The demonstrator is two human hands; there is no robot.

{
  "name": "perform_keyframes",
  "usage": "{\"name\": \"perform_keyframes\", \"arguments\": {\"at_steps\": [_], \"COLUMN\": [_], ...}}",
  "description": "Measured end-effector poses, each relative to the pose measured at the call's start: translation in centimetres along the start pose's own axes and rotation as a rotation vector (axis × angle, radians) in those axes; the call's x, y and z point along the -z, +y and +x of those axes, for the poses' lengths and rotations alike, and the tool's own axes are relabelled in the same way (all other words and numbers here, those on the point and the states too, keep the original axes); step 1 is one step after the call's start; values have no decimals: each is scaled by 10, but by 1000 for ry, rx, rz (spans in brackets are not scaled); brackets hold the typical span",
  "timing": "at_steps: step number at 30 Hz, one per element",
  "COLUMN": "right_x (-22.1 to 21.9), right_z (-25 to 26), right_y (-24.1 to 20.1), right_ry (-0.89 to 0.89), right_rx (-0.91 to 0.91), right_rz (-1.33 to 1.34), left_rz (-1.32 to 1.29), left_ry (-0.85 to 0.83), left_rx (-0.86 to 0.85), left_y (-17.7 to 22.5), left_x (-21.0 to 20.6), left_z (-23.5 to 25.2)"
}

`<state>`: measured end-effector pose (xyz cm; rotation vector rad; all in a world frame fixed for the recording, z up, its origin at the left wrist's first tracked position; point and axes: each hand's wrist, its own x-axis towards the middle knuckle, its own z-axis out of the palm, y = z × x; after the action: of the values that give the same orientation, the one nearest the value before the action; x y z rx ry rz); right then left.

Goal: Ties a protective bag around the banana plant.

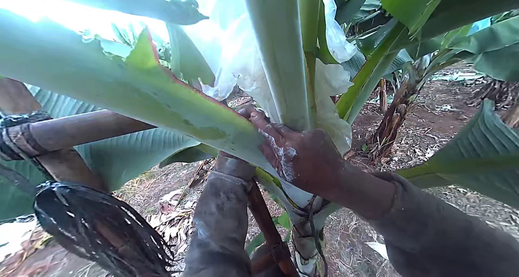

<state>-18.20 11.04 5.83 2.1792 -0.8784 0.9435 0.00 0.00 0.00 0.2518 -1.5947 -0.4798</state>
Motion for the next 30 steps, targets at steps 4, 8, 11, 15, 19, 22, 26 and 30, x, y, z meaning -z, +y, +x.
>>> {"name": "perform_keyframes", "arguments": {"at_steps": [4, 8, 11, 15, 19, 22, 26, 30], "right_x": [-7, -17, -21, -13, 12, 8, -2, -20], "right_z": [-2, -5, -10, -30, -71, -77, -70, -49], "right_y": [-4, -5, -2, 8, -2, -15, -23, -13], "right_ry": [81, 217, 355, 688, 581, 382, 329, 307], "right_rx": [-16, -33, -45, 103, 248, 374, 393, 286], "right_rz": [41, 107, 186, 239, 391, 502, 616, 762], "left_rz": [-275, -664, -649, -614, 84, 341, 417, 323], "left_ry": [0, -136, 309, 17, 476, 27, 2, 72], "left_rx": [188, 108, 571, 55, -183, -198, -252, -247], "left_y": [78, 60, 107, -10, 33, 76, 76, 93], "left_x": [-27, -27, -56, 10, -7, -27, -19, -15], "left_z": [9, 16, 26, -26, -70, -105, -119, -124]}}
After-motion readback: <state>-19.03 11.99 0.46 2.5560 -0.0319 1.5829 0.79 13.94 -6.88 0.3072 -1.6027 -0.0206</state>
